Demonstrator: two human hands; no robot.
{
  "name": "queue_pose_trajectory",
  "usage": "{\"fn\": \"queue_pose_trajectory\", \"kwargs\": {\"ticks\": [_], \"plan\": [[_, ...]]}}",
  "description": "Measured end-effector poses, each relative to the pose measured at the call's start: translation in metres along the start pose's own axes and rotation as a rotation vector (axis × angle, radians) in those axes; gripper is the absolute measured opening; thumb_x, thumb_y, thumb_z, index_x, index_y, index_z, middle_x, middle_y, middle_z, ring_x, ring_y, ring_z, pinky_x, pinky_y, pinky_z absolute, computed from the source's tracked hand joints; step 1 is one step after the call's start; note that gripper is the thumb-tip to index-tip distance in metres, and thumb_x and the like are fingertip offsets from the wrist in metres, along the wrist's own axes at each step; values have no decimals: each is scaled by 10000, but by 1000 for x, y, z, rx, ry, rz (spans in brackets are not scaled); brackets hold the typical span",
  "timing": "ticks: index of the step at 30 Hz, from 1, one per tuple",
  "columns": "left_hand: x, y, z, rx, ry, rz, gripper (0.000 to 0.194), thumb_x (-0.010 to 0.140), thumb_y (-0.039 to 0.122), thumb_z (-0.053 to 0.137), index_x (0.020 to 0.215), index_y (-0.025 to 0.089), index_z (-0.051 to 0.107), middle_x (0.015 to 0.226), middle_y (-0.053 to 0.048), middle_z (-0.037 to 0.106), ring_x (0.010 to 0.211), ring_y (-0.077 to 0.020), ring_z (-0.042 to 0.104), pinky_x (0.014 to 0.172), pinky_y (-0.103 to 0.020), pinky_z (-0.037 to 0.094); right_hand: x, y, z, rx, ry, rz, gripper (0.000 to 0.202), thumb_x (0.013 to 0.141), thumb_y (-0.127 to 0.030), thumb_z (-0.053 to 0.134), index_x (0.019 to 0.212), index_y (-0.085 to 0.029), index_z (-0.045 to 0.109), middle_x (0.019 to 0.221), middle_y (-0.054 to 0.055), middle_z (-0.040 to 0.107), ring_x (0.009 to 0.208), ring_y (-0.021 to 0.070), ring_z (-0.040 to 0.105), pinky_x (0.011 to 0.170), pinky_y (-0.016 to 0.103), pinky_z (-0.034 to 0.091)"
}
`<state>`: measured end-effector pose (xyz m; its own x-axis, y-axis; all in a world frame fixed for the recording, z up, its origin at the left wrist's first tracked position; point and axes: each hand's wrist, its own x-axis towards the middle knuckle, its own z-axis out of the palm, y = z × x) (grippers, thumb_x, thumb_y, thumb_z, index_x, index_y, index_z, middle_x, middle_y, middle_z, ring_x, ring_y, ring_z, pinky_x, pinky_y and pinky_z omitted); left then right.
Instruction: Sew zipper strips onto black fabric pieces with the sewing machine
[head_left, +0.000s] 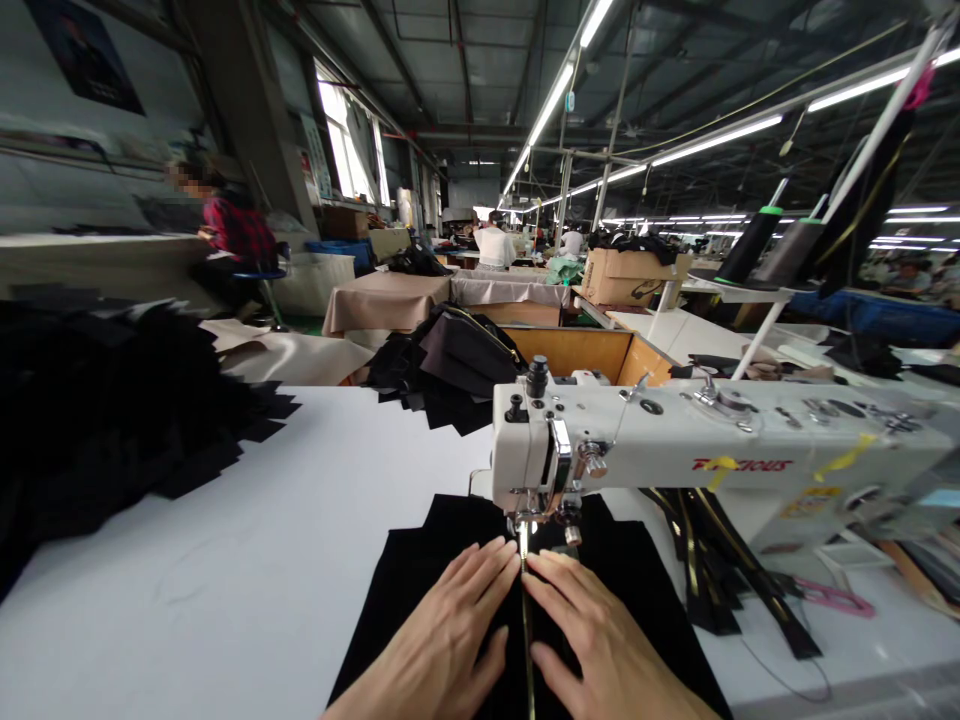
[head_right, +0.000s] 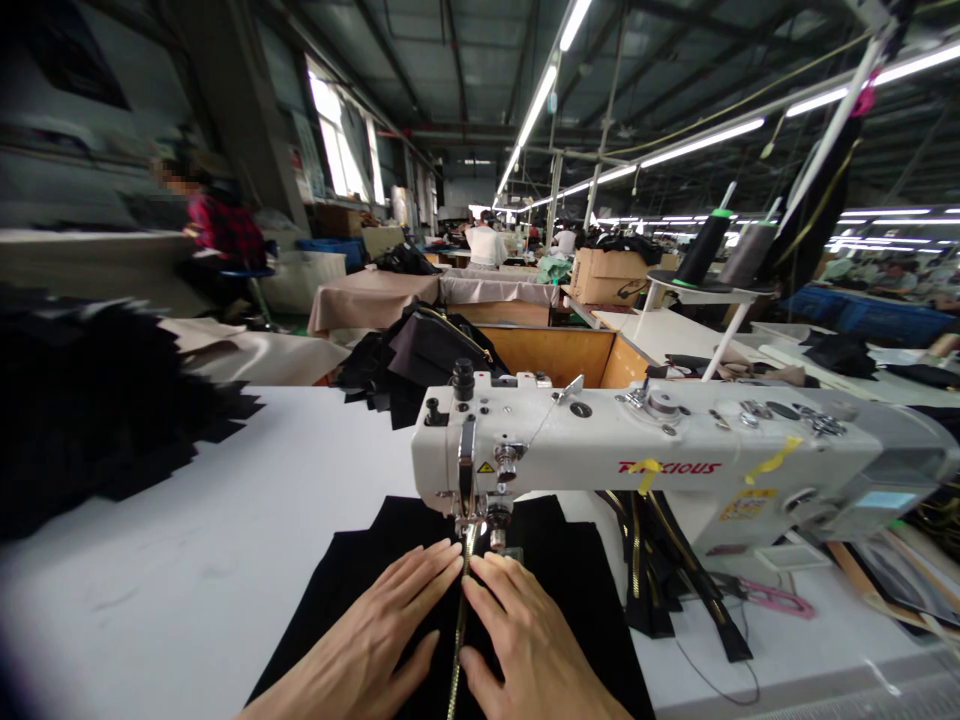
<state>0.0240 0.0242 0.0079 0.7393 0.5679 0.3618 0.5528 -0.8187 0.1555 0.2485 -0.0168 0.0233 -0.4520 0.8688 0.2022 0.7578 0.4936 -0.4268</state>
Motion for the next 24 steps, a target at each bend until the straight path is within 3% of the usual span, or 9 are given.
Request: {"fn": "queue_pose_trajectory", "kwargs": {"ticks": [14, 24], "plan": [[4, 2, -7, -67, 14, 4, 767, 887, 110, 476, 1564, 250, 143, 1525, -76, 408, 1393, -248, 407, 1152, -485, 369, 0, 1, 1, -41, 22, -25, 598, 813, -134, 584, 1407, -160, 523, 1479, 97, 488, 1364, 267, 460, 1147, 419, 415], [5, 2, -6, -47, -30, -6, 791, 848, 83, 480, 1559, 225, 163, 1523, -77, 410, 1407, -243, 386, 1160, -483, 364, 3, -1, -2, -71, -12, -37, 618, 781, -100, 576, 1396, -138, 529, 1465, 112, 500, 1361, 266, 463, 1144, 425, 418]]}}
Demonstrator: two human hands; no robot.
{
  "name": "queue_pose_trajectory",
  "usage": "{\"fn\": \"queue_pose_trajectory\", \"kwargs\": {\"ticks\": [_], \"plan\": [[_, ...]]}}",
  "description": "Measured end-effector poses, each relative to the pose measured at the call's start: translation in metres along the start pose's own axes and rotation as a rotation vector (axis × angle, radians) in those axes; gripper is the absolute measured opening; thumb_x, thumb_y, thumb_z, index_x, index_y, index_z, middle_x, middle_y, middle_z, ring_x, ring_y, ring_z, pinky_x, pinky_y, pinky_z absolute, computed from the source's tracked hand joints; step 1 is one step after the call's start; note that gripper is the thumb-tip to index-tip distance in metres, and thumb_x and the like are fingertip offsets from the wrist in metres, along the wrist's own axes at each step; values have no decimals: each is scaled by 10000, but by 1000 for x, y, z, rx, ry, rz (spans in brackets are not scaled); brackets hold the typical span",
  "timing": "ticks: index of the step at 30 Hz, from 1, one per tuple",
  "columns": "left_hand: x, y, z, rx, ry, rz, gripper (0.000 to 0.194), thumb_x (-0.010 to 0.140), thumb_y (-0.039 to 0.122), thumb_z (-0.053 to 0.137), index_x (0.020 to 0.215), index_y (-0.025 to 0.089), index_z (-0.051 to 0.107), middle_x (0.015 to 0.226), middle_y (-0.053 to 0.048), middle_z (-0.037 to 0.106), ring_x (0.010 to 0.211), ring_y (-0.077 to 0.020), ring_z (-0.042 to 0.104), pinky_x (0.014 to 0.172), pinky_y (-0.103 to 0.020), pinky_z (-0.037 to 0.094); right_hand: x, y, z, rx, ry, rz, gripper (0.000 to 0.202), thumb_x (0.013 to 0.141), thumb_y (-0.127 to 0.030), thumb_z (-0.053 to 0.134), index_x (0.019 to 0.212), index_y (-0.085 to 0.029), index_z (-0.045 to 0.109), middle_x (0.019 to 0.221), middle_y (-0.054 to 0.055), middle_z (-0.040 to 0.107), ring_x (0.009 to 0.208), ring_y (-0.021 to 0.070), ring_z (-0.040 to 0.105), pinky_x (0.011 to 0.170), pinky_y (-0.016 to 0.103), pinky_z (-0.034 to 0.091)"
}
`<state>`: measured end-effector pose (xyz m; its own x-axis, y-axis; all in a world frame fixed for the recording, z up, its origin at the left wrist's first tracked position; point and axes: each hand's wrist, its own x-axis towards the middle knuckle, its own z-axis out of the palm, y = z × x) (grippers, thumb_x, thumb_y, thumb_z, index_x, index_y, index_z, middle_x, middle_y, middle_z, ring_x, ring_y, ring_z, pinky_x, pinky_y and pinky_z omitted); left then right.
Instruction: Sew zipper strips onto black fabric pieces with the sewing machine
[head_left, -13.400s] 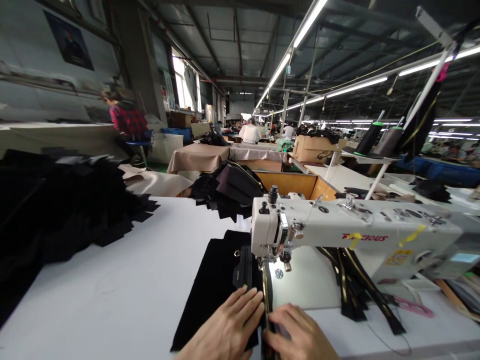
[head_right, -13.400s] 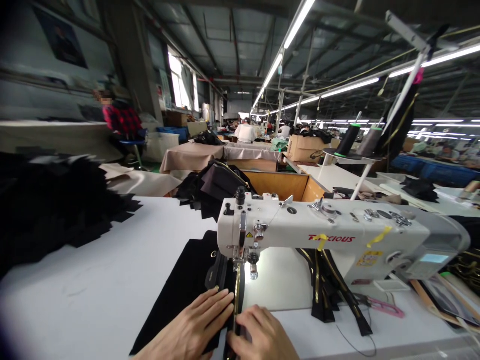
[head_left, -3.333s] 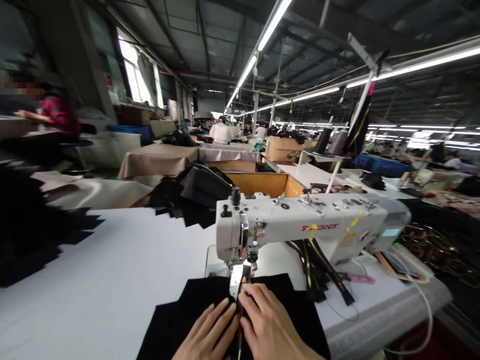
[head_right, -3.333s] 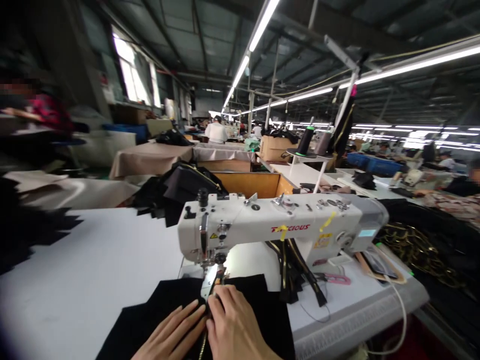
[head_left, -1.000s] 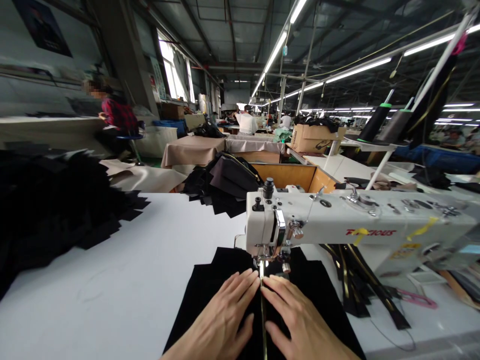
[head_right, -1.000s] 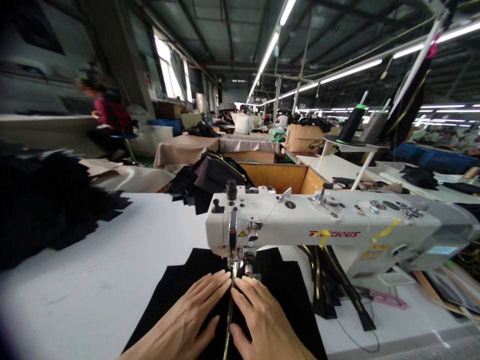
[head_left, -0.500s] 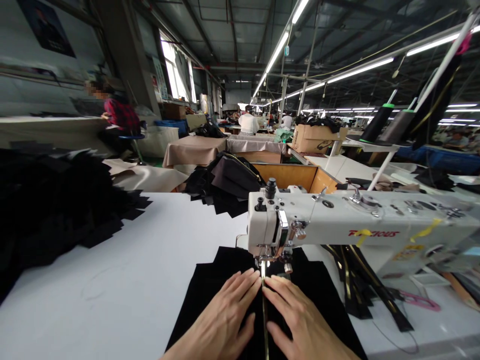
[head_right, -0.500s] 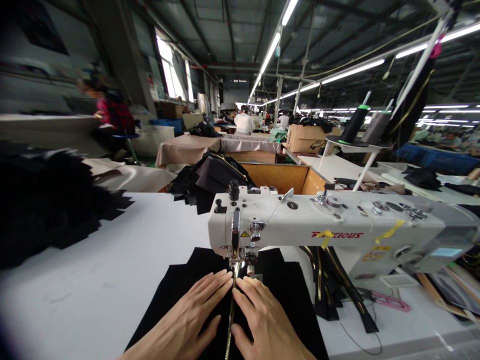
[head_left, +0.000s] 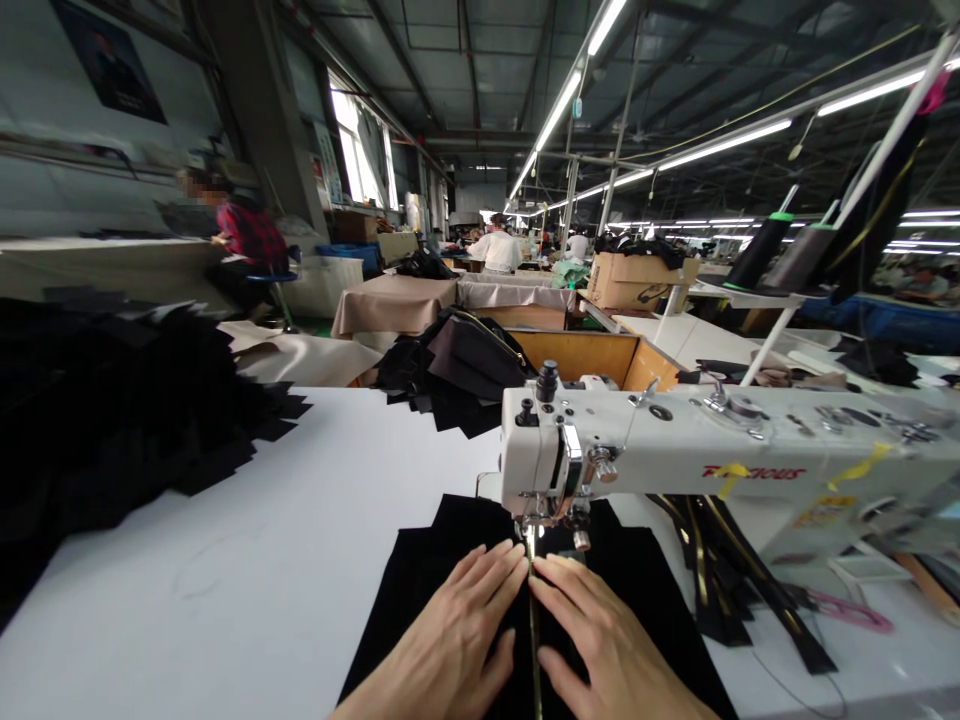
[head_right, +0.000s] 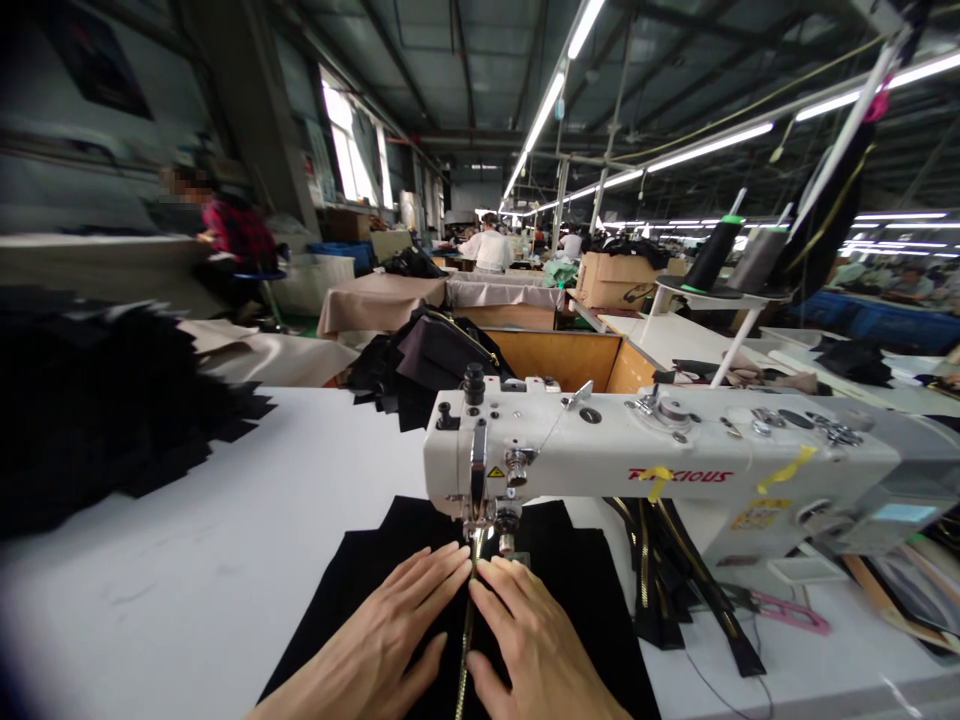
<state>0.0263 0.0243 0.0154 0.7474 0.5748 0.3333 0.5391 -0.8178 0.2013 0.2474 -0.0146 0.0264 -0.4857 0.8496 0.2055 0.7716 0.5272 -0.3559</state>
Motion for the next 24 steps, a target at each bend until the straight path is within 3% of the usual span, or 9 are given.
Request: {"fn": "queue_pose_trajectory", "kwargs": {"ticks": [8, 24], "plan": [[9, -1, -6, -7, -7, -14, 688, 834, 109, 500, 1491, 192, 316, 1469, -106, 474, 1372, -248, 436, 1162, -461, 372, 2, 5, 2, 1, 36, 4, 587, 831, -114, 554, 1413, -167, 504, 1481, 102, 481, 1367, 269, 454, 1150, 468, 410], [10, -4, -2, 59, -22, -24, 683, 834, 115, 501, 1490, 168, 322, 1446, -148, 489, 1358, -280, 453, 1130, -482, 402, 5, 7, 3, 4, 35, -11, 594, 831, -97, 545, 1418, -173, 493, 1473, 103, 485, 1367, 267, 450, 1149, 487, 408]]}}
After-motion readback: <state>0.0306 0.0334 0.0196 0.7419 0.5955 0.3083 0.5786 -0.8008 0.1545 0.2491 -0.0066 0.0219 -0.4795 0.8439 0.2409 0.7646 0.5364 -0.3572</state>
